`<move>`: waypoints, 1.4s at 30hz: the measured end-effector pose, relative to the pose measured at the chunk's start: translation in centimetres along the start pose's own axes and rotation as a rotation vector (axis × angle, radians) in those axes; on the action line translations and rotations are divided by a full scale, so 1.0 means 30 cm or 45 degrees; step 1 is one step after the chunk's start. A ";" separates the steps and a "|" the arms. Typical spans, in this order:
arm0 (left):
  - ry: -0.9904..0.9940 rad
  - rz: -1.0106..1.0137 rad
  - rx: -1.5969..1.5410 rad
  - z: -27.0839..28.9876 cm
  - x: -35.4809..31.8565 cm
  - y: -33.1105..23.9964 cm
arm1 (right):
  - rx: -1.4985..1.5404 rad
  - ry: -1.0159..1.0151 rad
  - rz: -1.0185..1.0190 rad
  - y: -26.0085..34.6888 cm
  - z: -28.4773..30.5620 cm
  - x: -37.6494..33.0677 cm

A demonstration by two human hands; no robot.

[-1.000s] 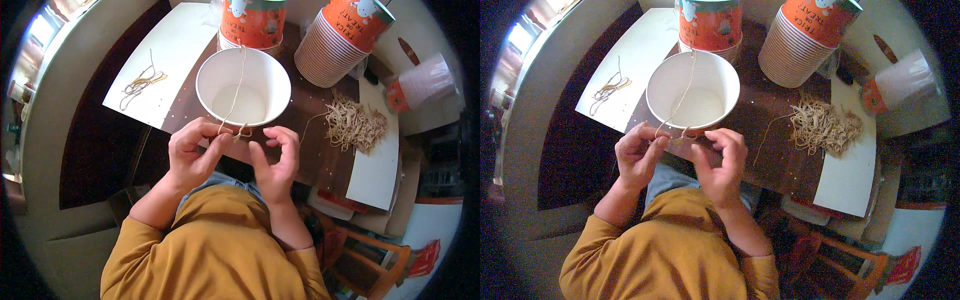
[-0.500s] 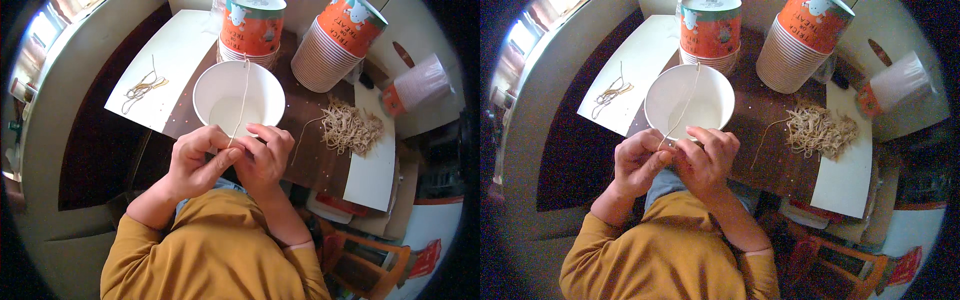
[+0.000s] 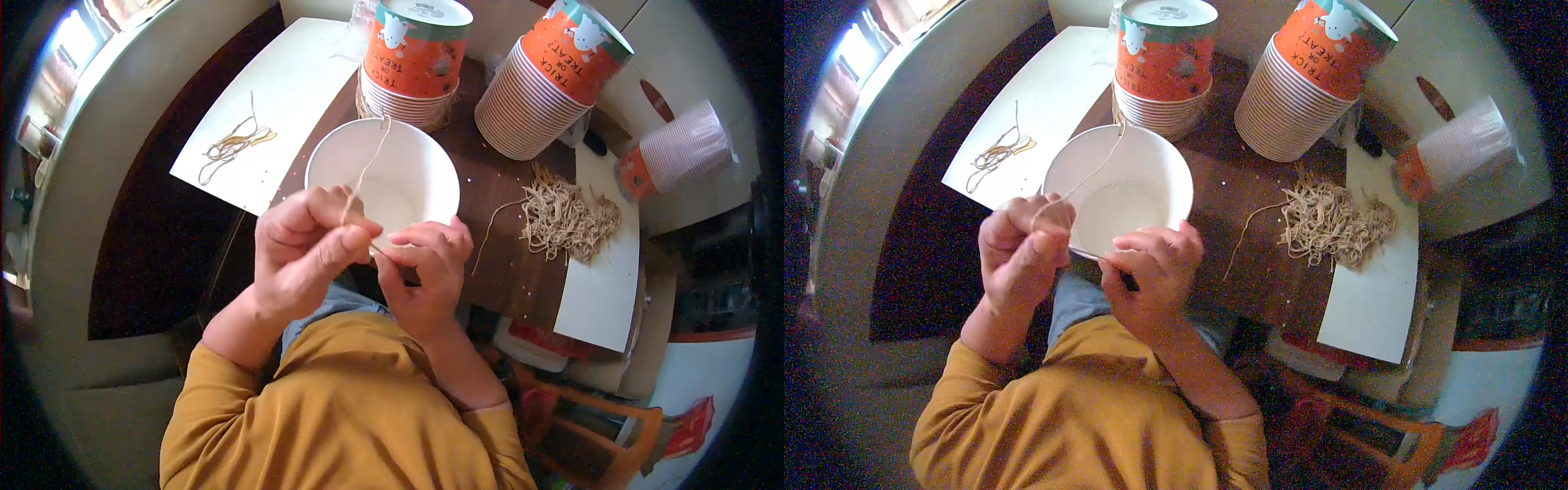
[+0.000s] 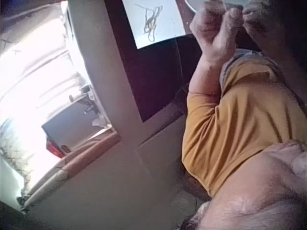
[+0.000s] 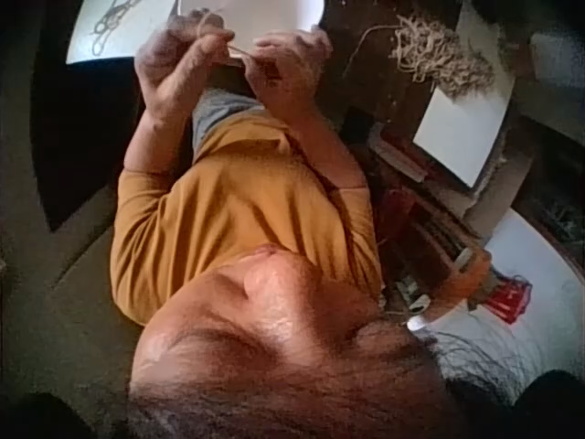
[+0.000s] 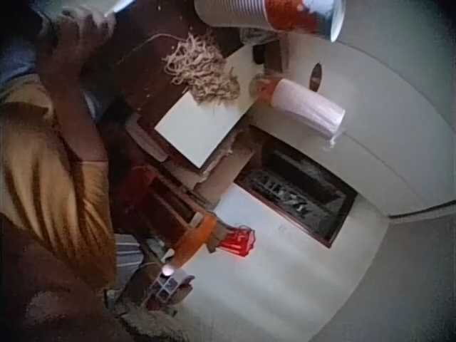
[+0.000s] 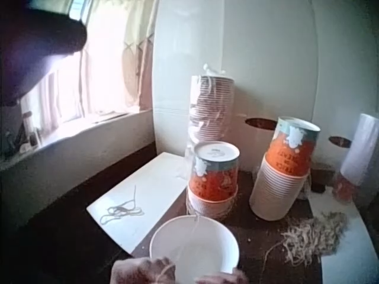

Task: Attaching elastic strings to paper buckets/cups as part of an assembly process.

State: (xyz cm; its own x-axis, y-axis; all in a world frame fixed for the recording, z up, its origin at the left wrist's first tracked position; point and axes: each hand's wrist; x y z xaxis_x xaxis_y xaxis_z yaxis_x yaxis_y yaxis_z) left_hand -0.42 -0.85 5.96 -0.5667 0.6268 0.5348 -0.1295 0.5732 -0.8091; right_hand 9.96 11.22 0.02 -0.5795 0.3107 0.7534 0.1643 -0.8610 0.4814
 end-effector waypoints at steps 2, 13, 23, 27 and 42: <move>-0.046 -0.008 -0.029 0.011 0.008 0.007 | 0.050 -0.003 0.010 -0.008 0.006 0.014; -0.121 0.178 -0.355 0.084 0.051 0.090 | -0.315 0.211 0.038 -0.012 0.057 0.019; 0.396 0.246 -0.189 0.115 0.089 0.031 | -0.481 0.515 -0.477 -0.299 0.105 0.365; 0.675 0.046 0.407 0.114 0.088 -0.022 | -0.249 0.999 -0.670 -0.448 0.039 0.416; 0.031 -0.023 0.296 0.233 0.318 -0.064 | 0.971 0.564 -0.130 -0.117 0.194 0.524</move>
Point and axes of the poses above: each hand's wrist, its own x-axis towards the middle knuckle, its own z-axis out of the back of the hand, y = z × x
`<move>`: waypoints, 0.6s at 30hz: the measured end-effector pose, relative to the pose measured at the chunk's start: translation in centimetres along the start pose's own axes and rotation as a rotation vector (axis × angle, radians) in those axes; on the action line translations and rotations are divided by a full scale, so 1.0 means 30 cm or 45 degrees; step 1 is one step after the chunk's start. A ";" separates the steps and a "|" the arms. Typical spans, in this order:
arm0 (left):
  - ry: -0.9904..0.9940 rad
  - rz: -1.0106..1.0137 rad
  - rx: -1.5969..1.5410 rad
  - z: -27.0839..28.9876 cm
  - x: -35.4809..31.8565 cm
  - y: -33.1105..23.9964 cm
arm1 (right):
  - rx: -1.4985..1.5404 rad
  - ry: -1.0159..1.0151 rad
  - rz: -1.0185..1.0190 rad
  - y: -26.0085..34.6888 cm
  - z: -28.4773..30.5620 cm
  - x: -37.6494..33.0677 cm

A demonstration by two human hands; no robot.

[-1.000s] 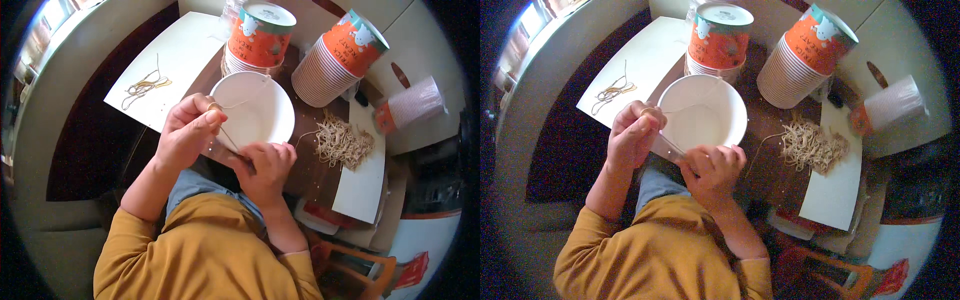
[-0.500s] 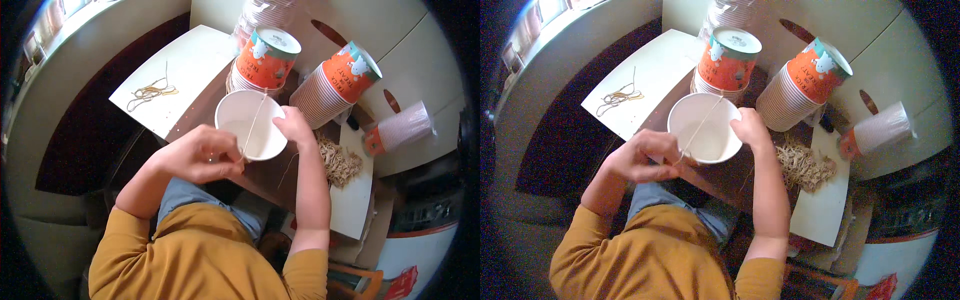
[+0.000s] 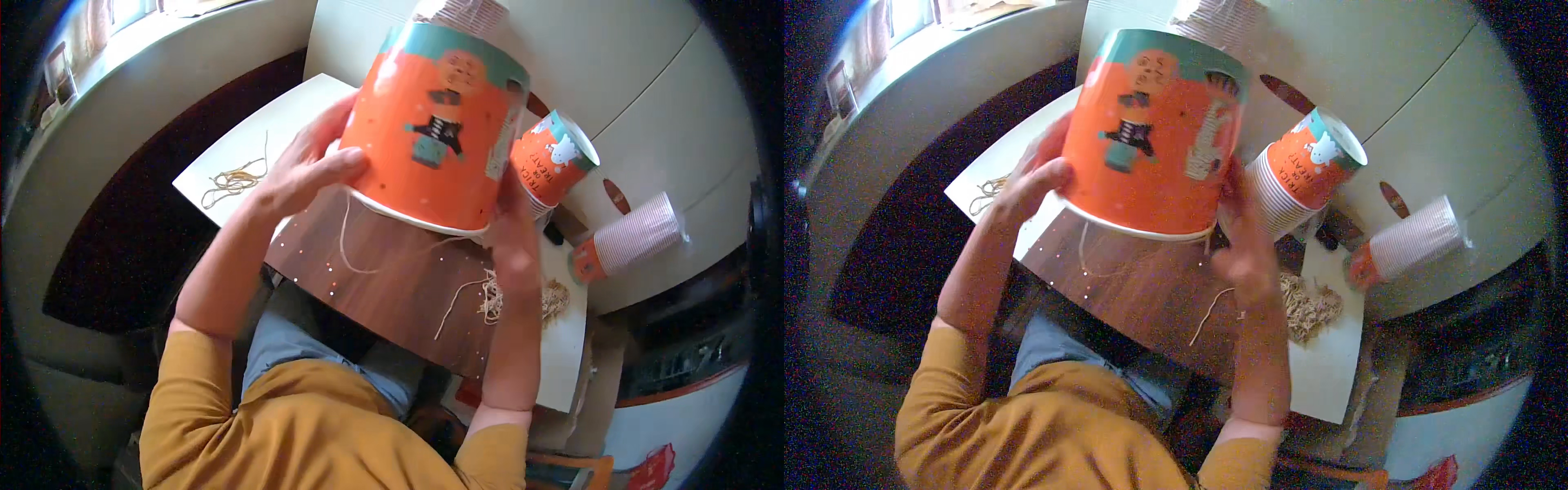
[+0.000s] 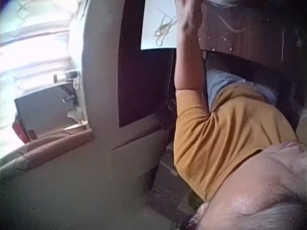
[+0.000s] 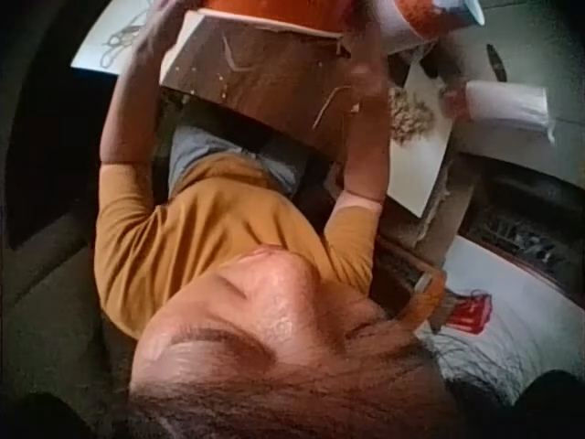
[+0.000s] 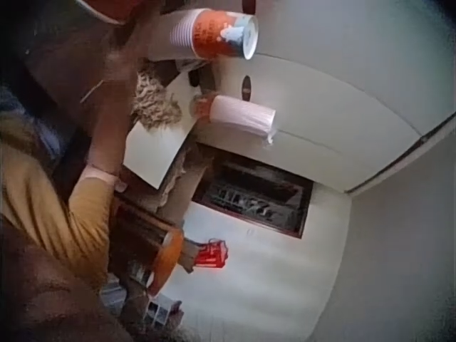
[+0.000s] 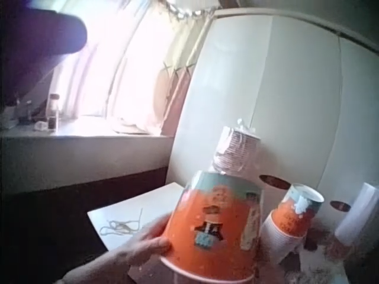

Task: Attaching elastic strings to paper buckets/cups as part of an assembly process.

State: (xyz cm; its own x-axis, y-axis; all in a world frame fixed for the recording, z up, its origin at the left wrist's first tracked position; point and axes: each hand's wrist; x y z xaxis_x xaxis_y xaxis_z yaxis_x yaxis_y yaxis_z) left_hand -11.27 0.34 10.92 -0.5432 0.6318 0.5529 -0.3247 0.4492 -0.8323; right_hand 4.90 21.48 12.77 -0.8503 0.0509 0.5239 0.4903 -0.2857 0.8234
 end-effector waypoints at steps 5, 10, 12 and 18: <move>0.121 -0.264 0.486 0.086 0.232 0.078 | -0.015 -0.104 0.090 -0.035 0.093 0.178; 0.183 0.067 0.392 0.065 0.367 0.207 | -0.091 -0.272 0.100 -0.253 0.164 0.312; 0.155 0.053 0.397 0.036 0.383 0.280 | -0.169 -0.273 0.230 -0.323 0.160 0.330; 0.150 0.273 0.400 -0.037 0.413 0.475 | -0.119 -0.370 -0.408 -0.543 0.246 0.287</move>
Point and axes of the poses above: each hand's wrist, its own x-axis towards the middle knuckle, its own z-axis out of the back of the hand, y = z × x
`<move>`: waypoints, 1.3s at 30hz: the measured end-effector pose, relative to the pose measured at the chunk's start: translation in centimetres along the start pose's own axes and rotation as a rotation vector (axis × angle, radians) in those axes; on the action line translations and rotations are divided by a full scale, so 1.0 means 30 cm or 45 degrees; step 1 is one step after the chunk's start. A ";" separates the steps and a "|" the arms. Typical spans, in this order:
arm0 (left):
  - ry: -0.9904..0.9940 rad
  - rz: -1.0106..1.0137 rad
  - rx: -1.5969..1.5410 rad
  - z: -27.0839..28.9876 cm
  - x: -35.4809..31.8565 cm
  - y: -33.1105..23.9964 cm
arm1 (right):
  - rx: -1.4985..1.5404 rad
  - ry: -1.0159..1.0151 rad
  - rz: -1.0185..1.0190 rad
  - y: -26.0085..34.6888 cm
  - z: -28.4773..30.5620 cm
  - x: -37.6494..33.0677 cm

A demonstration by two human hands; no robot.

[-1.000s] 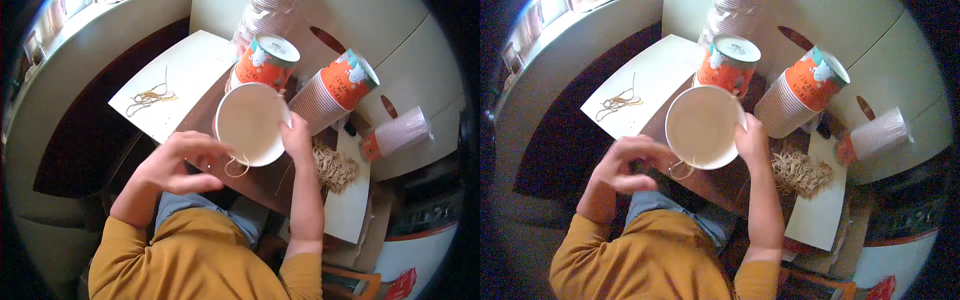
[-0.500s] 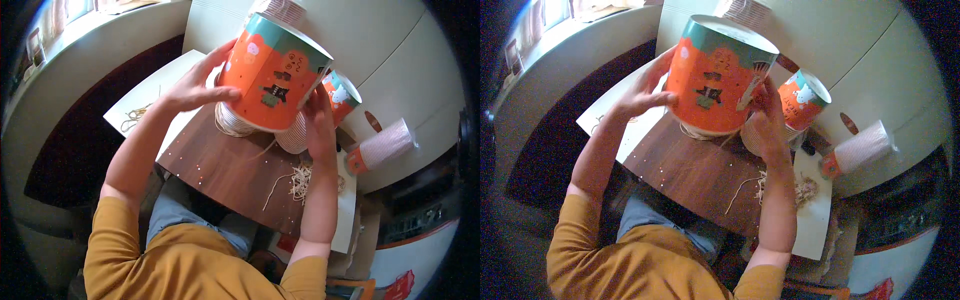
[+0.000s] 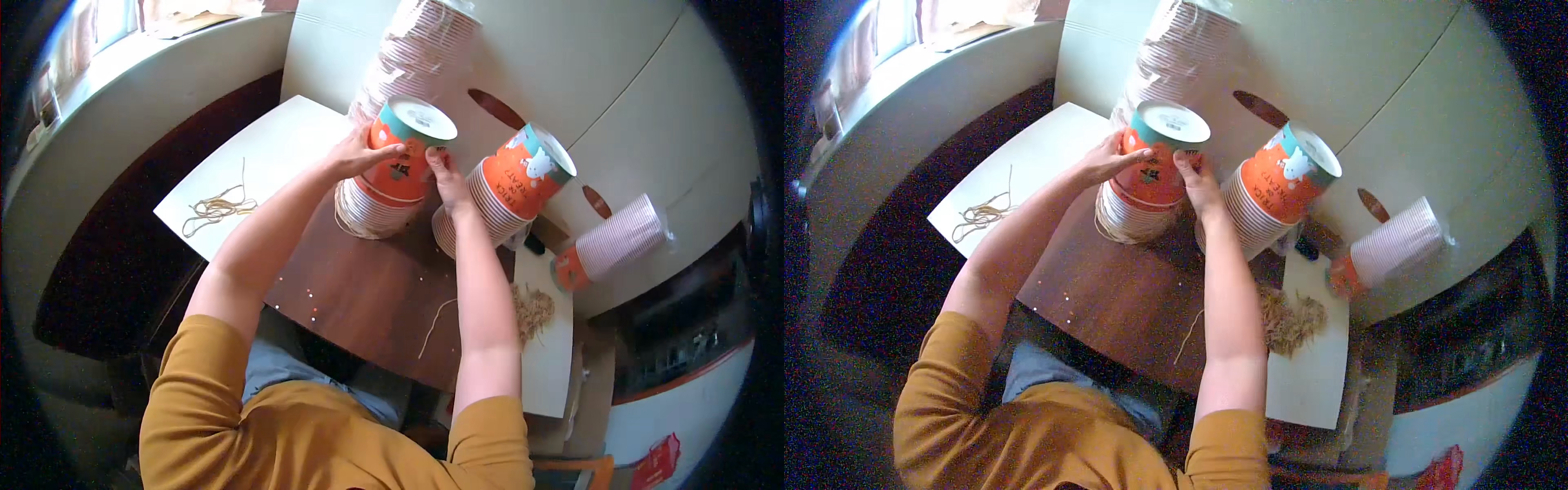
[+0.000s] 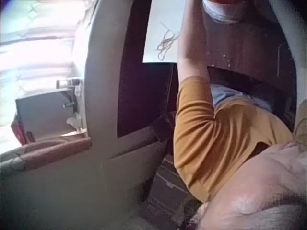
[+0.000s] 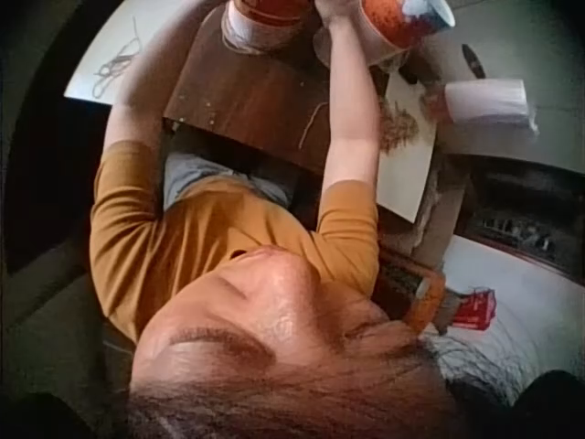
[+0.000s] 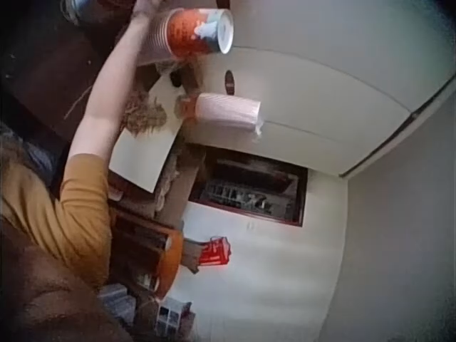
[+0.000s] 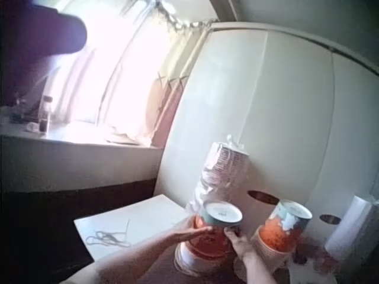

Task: Attaching elastic strings to paper buckets/cups as part of an assembly process.

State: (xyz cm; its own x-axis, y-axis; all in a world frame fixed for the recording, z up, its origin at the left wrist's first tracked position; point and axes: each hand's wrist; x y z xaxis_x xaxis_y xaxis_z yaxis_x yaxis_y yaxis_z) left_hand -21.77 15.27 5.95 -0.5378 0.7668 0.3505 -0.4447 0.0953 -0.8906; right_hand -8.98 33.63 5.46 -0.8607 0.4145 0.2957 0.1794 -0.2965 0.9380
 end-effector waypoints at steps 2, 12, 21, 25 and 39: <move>-0.081 -0.056 0.046 -0.023 -0.006 0.102 | -0.059 0.045 -0.084 -0.058 -0.003 -0.028; -0.335 -0.315 0.725 -0.163 -0.389 0.085 | -1.408 0.478 -0.031 0.088 0.294 -0.579; 0.322 -0.198 0.390 -0.452 -0.753 -0.092 | -1.280 0.849 0.279 0.002 0.144 -0.862; 0.373 -0.182 0.356 -0.452 -0.763 -0.088 | -1.073 0.760 0.231 -0.047 0.146 -0.868; 0.237 -0.171 0.076 -0.443 -0.674 -0.203 | -0.354 0.384 -0.326 0.123 0.058 -0.886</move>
Point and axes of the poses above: each hand's wrist, its own x-axis towards the middle knuckle, its own z-axis out of the back of the hand, y = z × x
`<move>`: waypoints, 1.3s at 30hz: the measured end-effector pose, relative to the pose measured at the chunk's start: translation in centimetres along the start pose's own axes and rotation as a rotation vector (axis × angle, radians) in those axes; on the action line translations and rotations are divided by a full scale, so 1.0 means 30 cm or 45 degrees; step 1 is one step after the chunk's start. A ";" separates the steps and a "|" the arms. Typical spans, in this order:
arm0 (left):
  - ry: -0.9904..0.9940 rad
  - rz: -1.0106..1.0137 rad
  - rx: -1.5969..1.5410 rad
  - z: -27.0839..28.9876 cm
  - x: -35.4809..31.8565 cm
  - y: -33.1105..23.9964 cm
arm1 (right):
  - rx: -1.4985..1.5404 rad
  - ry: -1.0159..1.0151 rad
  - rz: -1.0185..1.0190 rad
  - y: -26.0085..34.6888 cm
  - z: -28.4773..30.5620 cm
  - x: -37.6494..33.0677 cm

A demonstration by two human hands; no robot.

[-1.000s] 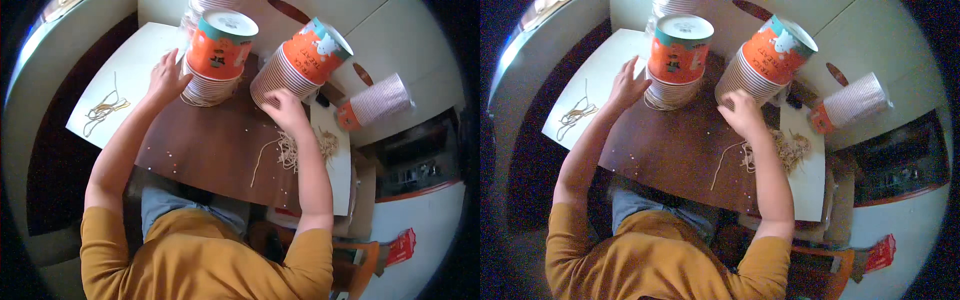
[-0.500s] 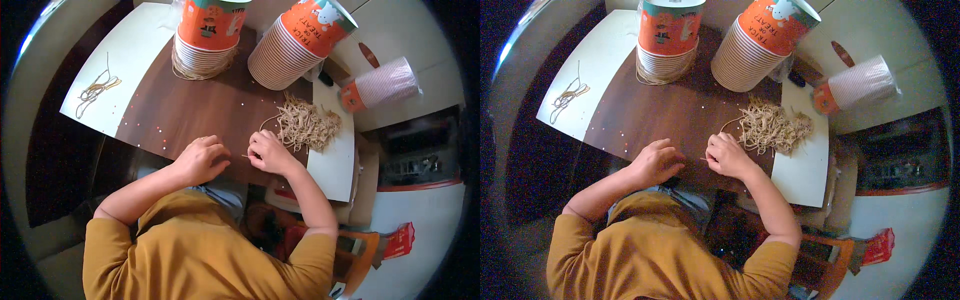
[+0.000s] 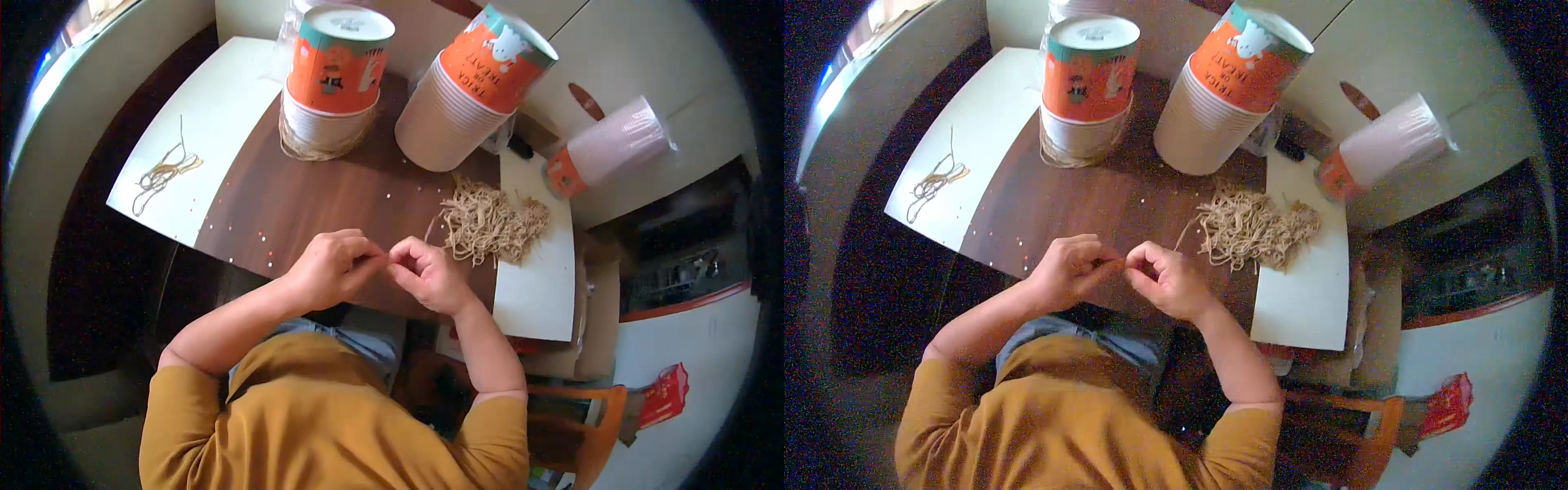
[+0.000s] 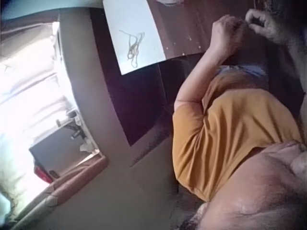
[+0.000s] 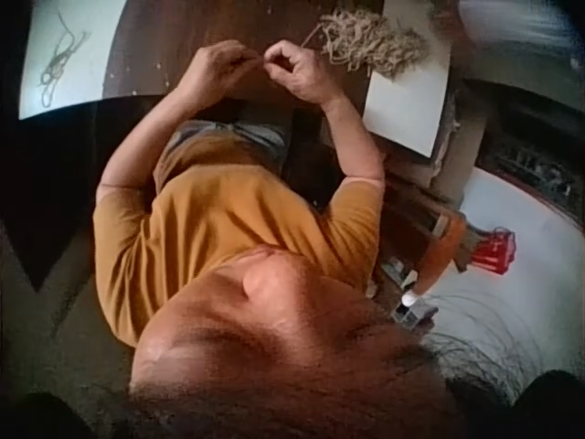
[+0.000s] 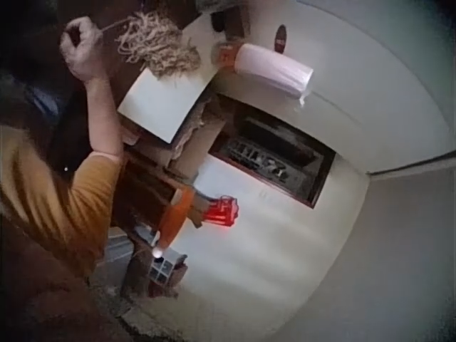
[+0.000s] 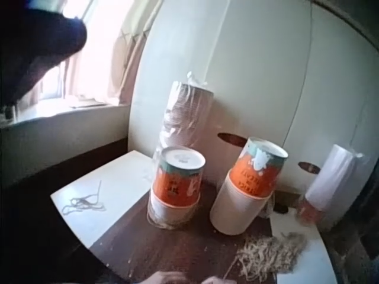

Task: Attaching elastic strings to paper buckets/cups as part of an assembly process.

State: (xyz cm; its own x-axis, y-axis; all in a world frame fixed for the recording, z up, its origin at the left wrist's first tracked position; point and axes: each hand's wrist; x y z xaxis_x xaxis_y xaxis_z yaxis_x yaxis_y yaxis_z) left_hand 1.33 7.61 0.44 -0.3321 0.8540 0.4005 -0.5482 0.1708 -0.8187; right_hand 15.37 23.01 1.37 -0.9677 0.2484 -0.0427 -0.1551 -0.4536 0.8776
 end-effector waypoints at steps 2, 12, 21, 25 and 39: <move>-0.056 0.054 -0.076 0.017 0.028 -0.023 | 0.138 0.035 0.032 0.004 0.019 0.014; 0.052 0.123 -0.128 -0.016 -0.032 0.020 | -1.396 -1.289 0.707 0.334 0.613 0.331; 0.142 0.014 -0.120 -0.067 -0.127 0.061 | -1.275 -0.976 0.306 0.362 0.832 0.543; 0.222 0.017 -0.182 -0.088 -0.149 0.065 | -1.310 -0.921 0.256 0.425 0.908 0.555; 0.315 0.034 -0.278 -0.075 -0.153 0.057 | -0.272 -1.327 0.738 0.749 1.073 0.128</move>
State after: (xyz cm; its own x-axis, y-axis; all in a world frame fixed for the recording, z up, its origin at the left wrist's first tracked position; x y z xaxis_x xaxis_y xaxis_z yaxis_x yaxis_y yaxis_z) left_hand 3.64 5.10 -3.71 -0.1328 0.9485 0.2874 -0.3553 0.2252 -0.9072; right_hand 14.56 41.31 36.30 -0.2950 0.4868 0.8222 0.1234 -0.8338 0.5380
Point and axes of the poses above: each hand's wrist, its own x-axis towards the middle knuckle, its own z-axis out of the back of the hand, y = z × x
